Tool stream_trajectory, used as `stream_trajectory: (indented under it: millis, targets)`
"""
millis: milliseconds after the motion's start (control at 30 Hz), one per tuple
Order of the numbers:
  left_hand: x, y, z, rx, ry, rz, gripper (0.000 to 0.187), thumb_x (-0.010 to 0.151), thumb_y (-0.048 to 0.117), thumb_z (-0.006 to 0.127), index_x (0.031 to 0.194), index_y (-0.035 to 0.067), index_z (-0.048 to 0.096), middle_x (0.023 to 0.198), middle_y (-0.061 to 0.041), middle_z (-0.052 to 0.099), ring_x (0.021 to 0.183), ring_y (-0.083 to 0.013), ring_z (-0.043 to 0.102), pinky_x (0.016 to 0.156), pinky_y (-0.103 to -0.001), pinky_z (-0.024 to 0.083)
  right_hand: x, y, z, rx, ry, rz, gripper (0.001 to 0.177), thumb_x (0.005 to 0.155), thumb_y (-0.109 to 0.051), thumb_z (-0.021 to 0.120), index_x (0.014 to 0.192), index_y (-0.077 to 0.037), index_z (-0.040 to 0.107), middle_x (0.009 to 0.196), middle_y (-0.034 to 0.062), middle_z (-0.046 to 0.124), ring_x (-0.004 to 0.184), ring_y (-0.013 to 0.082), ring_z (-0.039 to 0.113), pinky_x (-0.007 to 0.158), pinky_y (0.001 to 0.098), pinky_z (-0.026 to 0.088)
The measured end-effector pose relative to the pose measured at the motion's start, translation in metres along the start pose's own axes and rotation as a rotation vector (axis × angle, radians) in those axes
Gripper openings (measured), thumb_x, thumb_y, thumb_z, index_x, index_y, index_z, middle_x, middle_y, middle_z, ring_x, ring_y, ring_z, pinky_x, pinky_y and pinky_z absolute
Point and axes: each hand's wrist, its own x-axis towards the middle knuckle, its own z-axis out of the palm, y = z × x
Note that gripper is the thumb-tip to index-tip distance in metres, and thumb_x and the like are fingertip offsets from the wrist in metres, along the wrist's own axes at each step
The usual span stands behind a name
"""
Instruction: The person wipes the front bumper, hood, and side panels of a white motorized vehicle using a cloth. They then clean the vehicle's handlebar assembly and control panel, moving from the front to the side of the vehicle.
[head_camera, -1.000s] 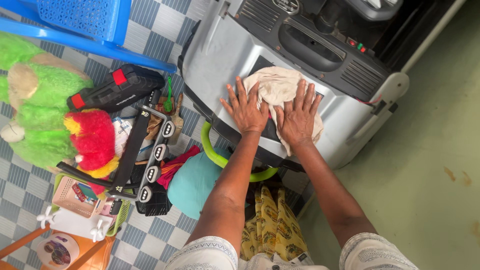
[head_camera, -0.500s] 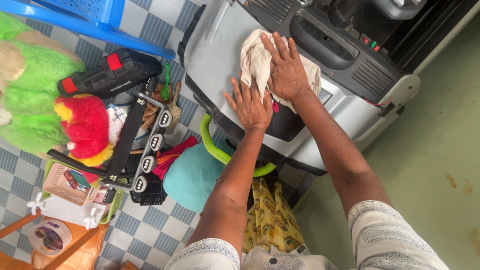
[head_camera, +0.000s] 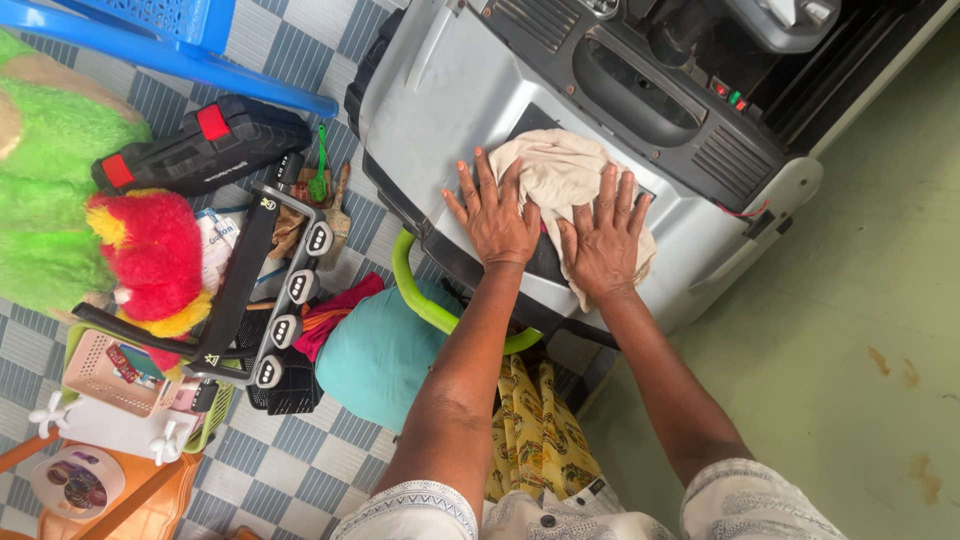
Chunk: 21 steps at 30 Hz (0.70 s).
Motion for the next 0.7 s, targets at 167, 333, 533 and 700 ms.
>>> stream_trajectory:
  millis: [167,333,533,700]
  targets:
    - [0.0,0.0,0.003,-0.026,0.028,-0.002,0.062,0.092,0.046,0.054,0.151,0.03,0.051,0.171,-0.01,0.022,0.16,-0.0376,0.012,0.126,-0.065,-0.002,0.037,-0.001,-0.012,-0.002,-0.182,0.038,0.049,0.109,-0.042,0.046,0.115,-0.001,0.071,0.175,0.023,0.013,0.161,0.0433,0.002,0.126,0.0648,-0.001]
    - [-0.001,0.001,0.009,-0.012,0.084,0.009,0.061,0.097,0.048,0.05,0.154,0.024,0.05,0.169,-0.012,0.027,0.159,-0.0382,0.014,0.126,-0.065,0.0,0.095,0.008,-0.006,-0.029,-0.053,-0.178,0.046,0.097,-0.033,0.052,0.117,0.004,0.072,0.174,0.0188,0.017,0.161,0.0374,0.006,0.126,0.0608,-0.001]
    - [-0.001,0.003,0.01,0.023,0.122,0.014,0.063,0.1,0.048,0.05,0.156,0.02,0.048,0.168,-0.014,0.03,0.159,-0.0384,0.015,0.125,-0.066,0.001,0.13,0.008,0.0,-0.022,-0.141,-0.29,0.037,0.102,-0.025,0.051,0.106,0.002,0.075,0.176,0.0092,0.021,0.162,0.0306,0.012,0.129,0.0587,0.004]
    - [-0.001,0.004,0.008,0.022,0.111,0.013,0.062,0.101,0.047,0.052,0.156,0.019,0.047,0.169,-0.015,0.03,0.159,-0.0389,0.015,0.126,-0.066,0.002,0.111,0.021,-0.009,0.052,-0.116,-0.287,0.035,0.099,-0.03,0.058,0.1,0.002,0.072,0.172,0.0156,0.025,0.158,0.0364,0.02,0.128,0.0547,0.015]
